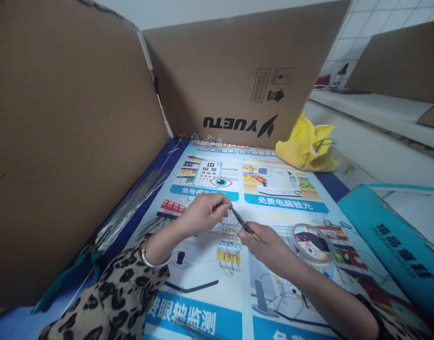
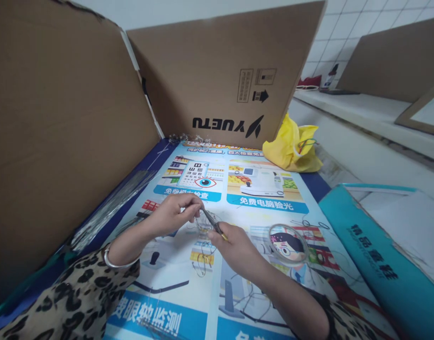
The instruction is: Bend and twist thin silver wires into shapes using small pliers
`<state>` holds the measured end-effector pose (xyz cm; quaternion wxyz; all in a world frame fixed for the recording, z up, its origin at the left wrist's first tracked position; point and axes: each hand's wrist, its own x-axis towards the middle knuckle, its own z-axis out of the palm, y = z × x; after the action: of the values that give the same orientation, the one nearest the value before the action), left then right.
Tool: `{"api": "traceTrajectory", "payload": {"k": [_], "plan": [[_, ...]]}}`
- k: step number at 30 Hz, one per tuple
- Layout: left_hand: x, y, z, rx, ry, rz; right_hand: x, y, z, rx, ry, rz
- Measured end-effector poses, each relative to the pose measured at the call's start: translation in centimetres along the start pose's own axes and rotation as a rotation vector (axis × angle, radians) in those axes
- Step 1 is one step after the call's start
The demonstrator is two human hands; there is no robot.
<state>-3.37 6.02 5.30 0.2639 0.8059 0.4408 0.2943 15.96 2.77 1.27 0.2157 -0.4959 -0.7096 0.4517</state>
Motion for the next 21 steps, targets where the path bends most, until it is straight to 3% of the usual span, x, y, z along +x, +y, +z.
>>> {"api": "traceTrajectory", "payload": {"k": [9, 17, 21], "plan": [[0.02, -0.09, -0.27, -0.067, -0.05, -0.011, -0.13, 0.29, 0.05, 0.398, -0.177, 0.104], [-0.04, -0.21, -0.41, -0.114, -0.064, 0.006, 0.05, 0.4, 0.04, 0.532, -0.229, 0.096], [0.04, -0.7, 0.27, -0.26, -0.022, -0.04, 0.14, 0.72, 0.17, 0.581, -0.209, 0.083]]}}
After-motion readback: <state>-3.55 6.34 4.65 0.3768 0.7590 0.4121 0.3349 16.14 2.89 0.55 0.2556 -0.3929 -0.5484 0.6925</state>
